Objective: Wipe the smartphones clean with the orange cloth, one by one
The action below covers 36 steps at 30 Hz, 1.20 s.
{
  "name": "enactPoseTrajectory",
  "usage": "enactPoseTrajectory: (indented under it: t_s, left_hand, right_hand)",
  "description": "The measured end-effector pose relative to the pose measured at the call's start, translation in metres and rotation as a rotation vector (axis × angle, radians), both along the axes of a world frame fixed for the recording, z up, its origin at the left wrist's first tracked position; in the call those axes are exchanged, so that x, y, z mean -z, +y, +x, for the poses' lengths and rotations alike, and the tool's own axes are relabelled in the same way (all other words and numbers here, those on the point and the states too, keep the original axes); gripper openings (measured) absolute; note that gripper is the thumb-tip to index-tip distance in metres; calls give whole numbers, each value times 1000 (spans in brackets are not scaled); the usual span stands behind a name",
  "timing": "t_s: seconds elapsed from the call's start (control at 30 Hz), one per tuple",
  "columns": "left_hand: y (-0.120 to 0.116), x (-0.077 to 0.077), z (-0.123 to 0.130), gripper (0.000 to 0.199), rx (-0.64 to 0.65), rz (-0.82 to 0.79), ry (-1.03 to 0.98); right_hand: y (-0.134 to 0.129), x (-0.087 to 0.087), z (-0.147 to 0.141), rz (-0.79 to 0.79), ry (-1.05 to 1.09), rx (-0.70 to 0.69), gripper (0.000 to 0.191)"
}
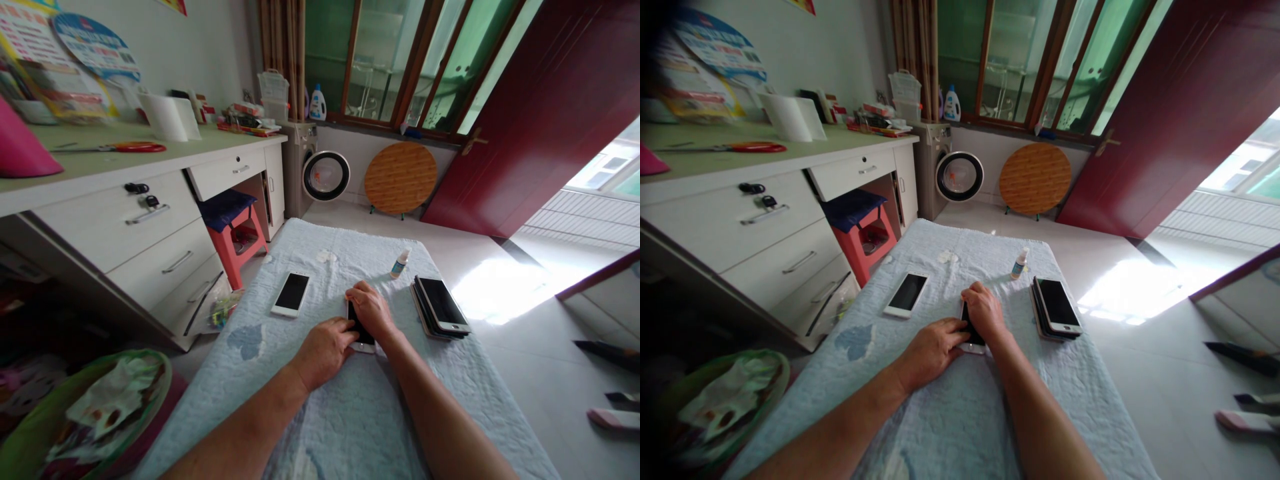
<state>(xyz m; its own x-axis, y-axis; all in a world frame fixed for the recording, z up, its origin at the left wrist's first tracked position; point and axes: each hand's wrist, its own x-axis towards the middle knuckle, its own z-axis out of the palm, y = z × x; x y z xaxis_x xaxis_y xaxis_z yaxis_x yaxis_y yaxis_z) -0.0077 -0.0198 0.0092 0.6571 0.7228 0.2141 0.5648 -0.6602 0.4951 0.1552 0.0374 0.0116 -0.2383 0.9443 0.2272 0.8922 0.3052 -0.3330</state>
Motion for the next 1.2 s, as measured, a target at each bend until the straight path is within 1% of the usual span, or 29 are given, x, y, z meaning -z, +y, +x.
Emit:
enactPoseTrajectory:
  t_s: [0.2,0.4,0.57,0.67,0.8,0.97,1.2]
  left_hand:
    - [0,-1,0,28,-24,-20,-8]
    - [-1,-5,0,31,-39,-55,-1]
    - [-1,-6,0,32,-38,-43,4]
    - [-1,-5,0,31,-39,-32,5]
    - [-1,-7,0,32,-29,-33,9]
    - [-1,-7,0,32,-22,-39,12]
    - [-1,-6,0,28,-16,-39,-18]
  right_hand:
    - [-3,-4,3,-20,-28,30,24]
    - [-6,-8,23,-69,-22,100,22]
    - [-10,-7,38,-73,-17,176,20]
    - [-10,-6,40,-72,-21,210,20]
    - [-9,-4,36,-60,-50,255,18]
    - [-3,-3,21,-29,-36,212,20]
    - [-1,-2,-2,12,-65,65,25]
